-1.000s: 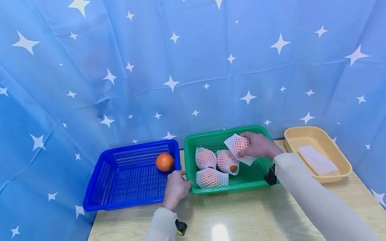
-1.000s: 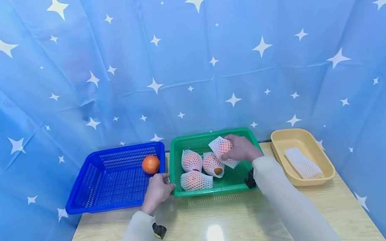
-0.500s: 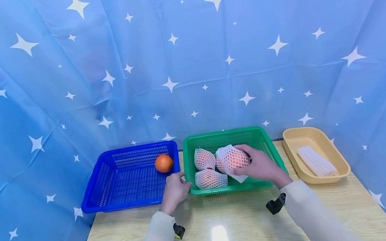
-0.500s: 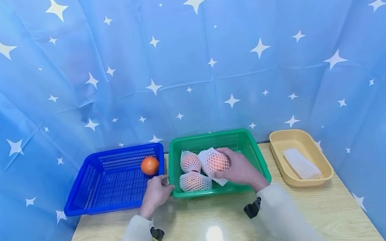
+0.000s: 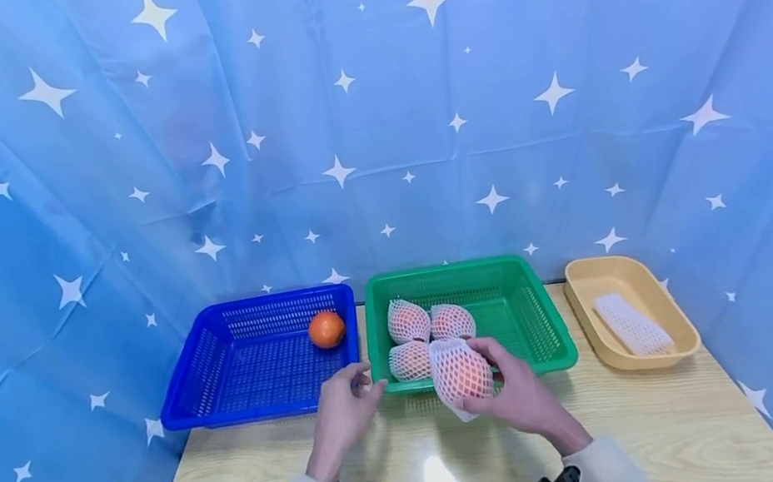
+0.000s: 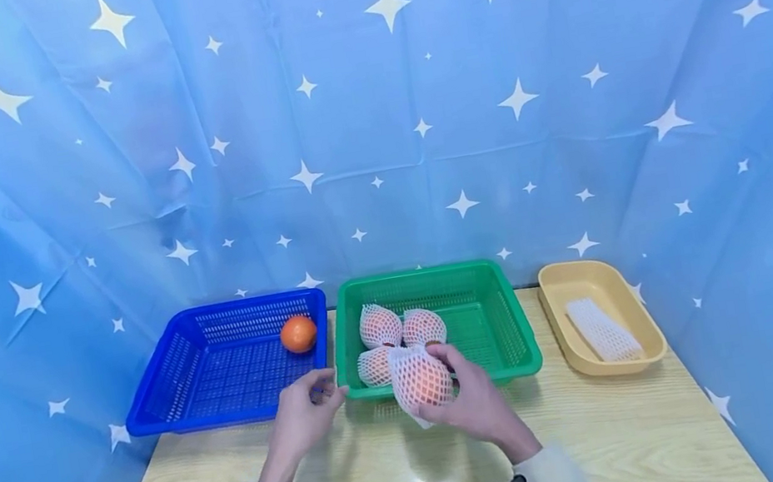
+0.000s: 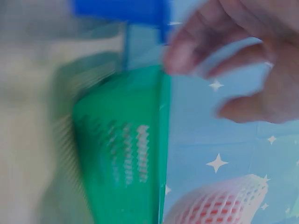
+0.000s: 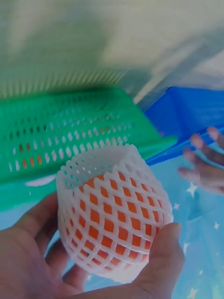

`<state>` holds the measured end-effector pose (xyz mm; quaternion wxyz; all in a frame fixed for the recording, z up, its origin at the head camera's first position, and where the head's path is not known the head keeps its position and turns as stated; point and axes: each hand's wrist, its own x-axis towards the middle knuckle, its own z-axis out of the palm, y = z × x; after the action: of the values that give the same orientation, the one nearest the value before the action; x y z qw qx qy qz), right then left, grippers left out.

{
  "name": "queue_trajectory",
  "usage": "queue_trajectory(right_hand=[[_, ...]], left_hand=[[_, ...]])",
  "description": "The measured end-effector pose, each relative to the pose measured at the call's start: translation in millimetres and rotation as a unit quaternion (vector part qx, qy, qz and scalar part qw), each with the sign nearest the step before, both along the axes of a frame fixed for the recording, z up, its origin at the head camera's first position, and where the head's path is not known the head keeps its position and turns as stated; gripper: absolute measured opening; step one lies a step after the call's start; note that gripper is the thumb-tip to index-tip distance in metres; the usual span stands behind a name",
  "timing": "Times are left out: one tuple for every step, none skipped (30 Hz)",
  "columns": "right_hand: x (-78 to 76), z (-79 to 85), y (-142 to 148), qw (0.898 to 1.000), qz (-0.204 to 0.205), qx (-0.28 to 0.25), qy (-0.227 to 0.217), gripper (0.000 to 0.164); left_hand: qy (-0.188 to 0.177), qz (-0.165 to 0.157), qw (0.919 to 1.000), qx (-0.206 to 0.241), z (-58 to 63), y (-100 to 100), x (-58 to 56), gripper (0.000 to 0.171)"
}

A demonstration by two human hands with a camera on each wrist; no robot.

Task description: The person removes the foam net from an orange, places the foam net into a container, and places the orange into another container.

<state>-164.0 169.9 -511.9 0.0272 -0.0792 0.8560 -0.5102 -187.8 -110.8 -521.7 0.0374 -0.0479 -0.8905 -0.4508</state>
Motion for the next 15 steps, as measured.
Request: queue_trajectory(right_hand=[[4.1, -3.0, -2, 1.000, -0.006, -0.009, -0.003, 0.083], [8.3, -5.7, -4, 1.000, -0.011, -0.020, -0.005, 0.083], [12.4, -8.7, -5, 0.999, -0.015, -0.030, -0.008, 0.083], [16.6, -12.0, -7, 0.999, -0.019, -0.038, -0.012, 0.083], [20.8, -15.8, -8, 0.999, -0.021, -0.045, -0.015, 0.083], [24.9, -19.9, -9, 0.998, -0.023, -0.052, -0.018, 0.083], [28.5, -24.5, -10, 0.998, -0.025, -0.058, -0.022, 0.083], [32.1, -29.1, -11, 0.997, -0.027, -0.065, -0.027, 0.083], [35.0, -34.0, -12, 0.996, -0.027, -0.073, -0.032, 0.083], [37.6, -39.0, -13, 0.996, -0.030, -0.079, -0.038, 0.083], [39.6, -44.1, -13, 0.995, -0.032, -0.088, -0.042, 0.084], [41.4, -49.0, -14, 0.994, -0.035, -0.095, -0.046, 0.085], [42.8, -53.9, -15, 0.993, -0.037, -0.102, -0.051, 0.088], [43.7, -59.4, -16, 0.992, -0.036, -0.108, -0.055, 0.090], [44.5, -64.5, -17, 0.991, -0.033, -0.113, -0.058, 0.090]], left_hand=[[0.012, -0.012, 0.9996, 0.023, -4.6, 0, 5.8, 0.037], [0.018, -0.028, 0.9982, 0.051, -9.7, 0, 11.6, 0.035], [0.020, -0.044, 0.9958, 0.078, -15.1, -1, 17.5, 0.032], [0.013, -0.063, 0.9923, 0.105, -21.4, -1, 23.7, 0.030], [0.003, -0.085, 0.9880, 0.129, -28.3, 0, 29.6, 0.029], [-0.012, -0.105, 0.9833, 0.148, -34.9, 0, 35.6, 0.028], [-0.028, -0.126, 0.9784, 0.162, -41.9, 1, 41.0, 0.030], [-0.044, -0.145, 0.9735, 0.171, -49.5, 2, 45.7, 0.032], [-0.059, -0.162, 0.9688, 0.178, -57.1, 5, 49.7, 0.036], [-0.070, -0.180, 0.9644, 0.181, -64.3, 8, 53.0, 0.041], [-0.080, -0.192, 0.9609, 0.182, -70.6, 11, 55.4, 0.047], [-0.088, -0.203, 0.9588, 0.178, -76.1, 16, 57.1, 0.054], [-0.092, -0.214, 0.9573, 0.172, -81.6, 20, 58.0, 0.061], [-0.096, -0.222, 0.9562, 0.165, -86.7, 25, 58.4, 0.067], [-0.100, -0.230, 0.9551, 0.159, -90.7, 29, 58.5, 0.073]])
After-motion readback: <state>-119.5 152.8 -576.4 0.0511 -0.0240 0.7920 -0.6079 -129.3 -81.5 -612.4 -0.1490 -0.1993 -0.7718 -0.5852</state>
